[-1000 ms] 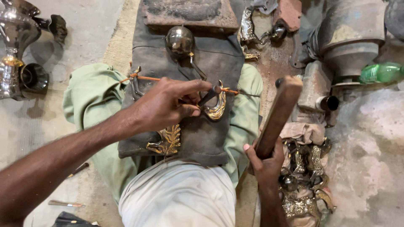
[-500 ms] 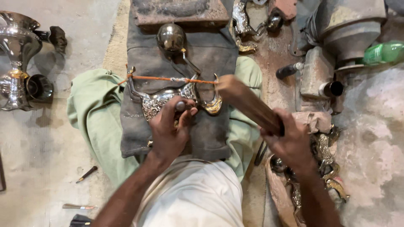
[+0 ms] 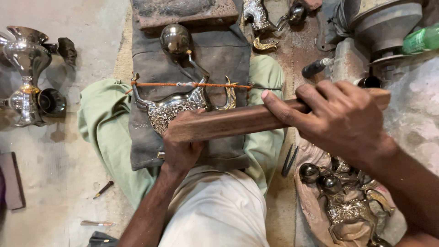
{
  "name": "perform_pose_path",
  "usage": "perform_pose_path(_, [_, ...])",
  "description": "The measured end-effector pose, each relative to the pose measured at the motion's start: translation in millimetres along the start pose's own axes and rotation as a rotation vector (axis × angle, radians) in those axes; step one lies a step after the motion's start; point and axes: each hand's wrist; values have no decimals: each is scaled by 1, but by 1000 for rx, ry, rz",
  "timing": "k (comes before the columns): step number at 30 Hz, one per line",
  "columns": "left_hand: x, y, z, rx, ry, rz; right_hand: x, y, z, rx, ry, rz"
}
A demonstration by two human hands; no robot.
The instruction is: The person sits on the floor with a decorative brass bird ornament resting on a cushion on their lap. They hold a small punch against the ornament's surface and strike it repeatedly with a wooden mallet, repositioning the punch to work different spots, and occasionally adjust the ornament and the orange cord tied around it.
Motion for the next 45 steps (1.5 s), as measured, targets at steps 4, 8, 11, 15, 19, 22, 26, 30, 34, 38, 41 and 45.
perform_pose_path(4, [2,3,0,-49,-55,-223,3,7,-2,287,62,37])
perform_pose_path(8, [-1,6,2,-69,5,-152,7,7,-1,181,37,-1])
perform_pose_path(11, [-4,5,3,-25,25,-82,11,7,-3,240,111,18])
perform_pose_path(15, [-6,2,0,34,-6,10,8,5,-16,-27,-87,-13])
perform_pose_path(19, [-8,1,4,-172,65,-247,10,1,-17,169,0,34])
perform_pose_path(22, [-12,-4,1,-55,19,-82,8,-1,-19,-14,-166,-26])
perform_pose_path(26, [-18,-9,9,-379,121,-266,8,-1,-19,126,-105,22])
perform_pose_path(30, [-15,-6,9,-170,47,-237,13,2,-18,29,28,18])
perform_pose_path(34, [-5,2,12,-56,230,-123,22,1,-18,335,2,79])
perform_pose_path(38, [-5,3,6,-205,153,-383,23,4,-27,211,2,55])
perform_pose_path(41, [-9,0,7,-158,148,-273,24,2,-33,135,-23,62])
perform_pose_path(45, [-14,-3,4,-177,83,-313,28,1,-38,176,16,79])
Point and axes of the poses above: each hand's wrist, its own x-axis towards the middle knuckle, its own z-axis out of the palm, y = z × x, and after that the axes turned 8 degrees about -x, right-handed
